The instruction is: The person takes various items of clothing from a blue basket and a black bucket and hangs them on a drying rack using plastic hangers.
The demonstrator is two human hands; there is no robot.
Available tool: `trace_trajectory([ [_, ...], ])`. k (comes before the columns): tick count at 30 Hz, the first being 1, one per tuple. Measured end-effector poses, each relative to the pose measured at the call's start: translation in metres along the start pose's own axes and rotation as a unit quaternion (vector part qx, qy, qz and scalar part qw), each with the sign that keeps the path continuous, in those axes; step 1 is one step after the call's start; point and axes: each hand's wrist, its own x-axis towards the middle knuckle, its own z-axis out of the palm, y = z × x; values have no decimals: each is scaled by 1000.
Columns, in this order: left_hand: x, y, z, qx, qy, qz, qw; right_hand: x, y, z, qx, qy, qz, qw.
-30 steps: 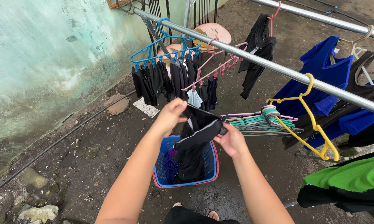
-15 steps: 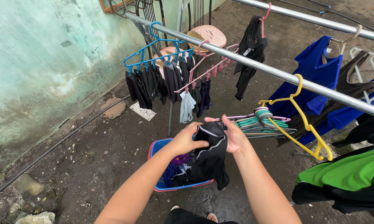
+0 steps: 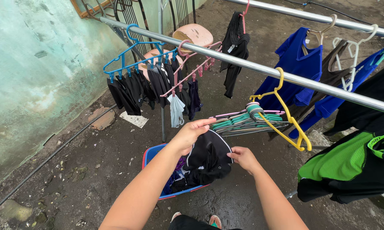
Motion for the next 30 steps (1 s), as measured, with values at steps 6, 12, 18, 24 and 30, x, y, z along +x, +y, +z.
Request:
trace_trajectory([
  [6,-29,30,-16,525,-86,-62,844,9,30,-38,600,-91,-10,795],
  [12,-25,-43,-58,623,202,90,750,-30,-22,-78,637,-18,92,765],
  [18,-31,-44,-35,-6,23,-178,984,12,35,-63,404,41,124,905],
  [24,-42,-22,24,766,106,113,624,61,42,-73,349,150,49,924],
  [30,-41,-8,53,772,160,123,602,69,24,-98,-58,326,-39,943],
])
